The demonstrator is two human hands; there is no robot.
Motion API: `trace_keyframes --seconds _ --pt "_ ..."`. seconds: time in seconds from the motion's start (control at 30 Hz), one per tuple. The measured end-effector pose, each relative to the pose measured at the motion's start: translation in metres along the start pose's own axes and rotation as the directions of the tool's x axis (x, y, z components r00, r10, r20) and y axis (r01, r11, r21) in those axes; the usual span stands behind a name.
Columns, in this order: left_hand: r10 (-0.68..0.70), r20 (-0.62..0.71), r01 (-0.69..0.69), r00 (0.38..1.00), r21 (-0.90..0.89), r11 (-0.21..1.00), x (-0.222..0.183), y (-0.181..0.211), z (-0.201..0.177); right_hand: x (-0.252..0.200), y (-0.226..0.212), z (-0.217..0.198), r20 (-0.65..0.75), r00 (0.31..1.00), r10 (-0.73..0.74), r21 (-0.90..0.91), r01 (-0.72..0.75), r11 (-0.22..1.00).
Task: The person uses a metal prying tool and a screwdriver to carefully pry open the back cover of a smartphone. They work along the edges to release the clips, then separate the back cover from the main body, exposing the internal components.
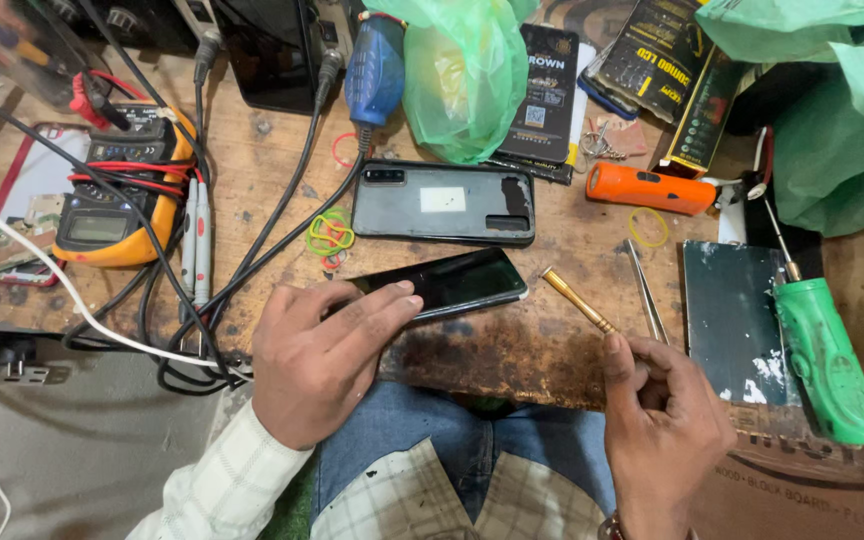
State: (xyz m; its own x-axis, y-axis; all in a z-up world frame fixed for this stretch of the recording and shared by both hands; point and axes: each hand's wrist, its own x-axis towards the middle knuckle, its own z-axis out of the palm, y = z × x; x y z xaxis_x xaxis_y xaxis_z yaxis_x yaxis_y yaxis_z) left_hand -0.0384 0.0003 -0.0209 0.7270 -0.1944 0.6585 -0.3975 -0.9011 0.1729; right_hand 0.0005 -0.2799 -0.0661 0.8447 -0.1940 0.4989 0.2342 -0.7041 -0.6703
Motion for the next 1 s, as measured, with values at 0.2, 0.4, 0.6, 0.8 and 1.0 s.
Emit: trace_keyframes --seconds 0.2,0.4,0.6,0.8,1.0 --pt "-0.152 -0.048 0.143 0.987 -0.151 0.978 0.006 0.002 -0.002 -0.007 0.004 0.001 -0.003 1.0 -0.019 0.008 0.019 1.0" --pt "-0.127 0.002 0.126 0.992 -0.142 0.982 0.002 -0.002 -0.001 -0.056 0.025 -0.008 -0.026 0.994 -0.107 0.209 0.111 0.972" --pt "-0.089 0.044 0.095 0.995 -0.166 0.981 -0.001 -0.004 -0.001 -0.093 0.033 0.022 0.571 0.801 -0.181 0.397 -0.076 0.915" --pt "-0.081 0.044 0.086 0.996 -0.146 0.985 -0.008 -0.007 0.0 -0.114 -0.021 0.073 0.567 0.285 -0.773 0.808 -0.013 0.589" --pt "-0.064 0.017 0.066 0.998 -0.128 0.99 -0.011 -0.009 0.002 -0.133 -0.027 0.092 0.727 -0.075 -0.682 0.681 -0.051 0.731"
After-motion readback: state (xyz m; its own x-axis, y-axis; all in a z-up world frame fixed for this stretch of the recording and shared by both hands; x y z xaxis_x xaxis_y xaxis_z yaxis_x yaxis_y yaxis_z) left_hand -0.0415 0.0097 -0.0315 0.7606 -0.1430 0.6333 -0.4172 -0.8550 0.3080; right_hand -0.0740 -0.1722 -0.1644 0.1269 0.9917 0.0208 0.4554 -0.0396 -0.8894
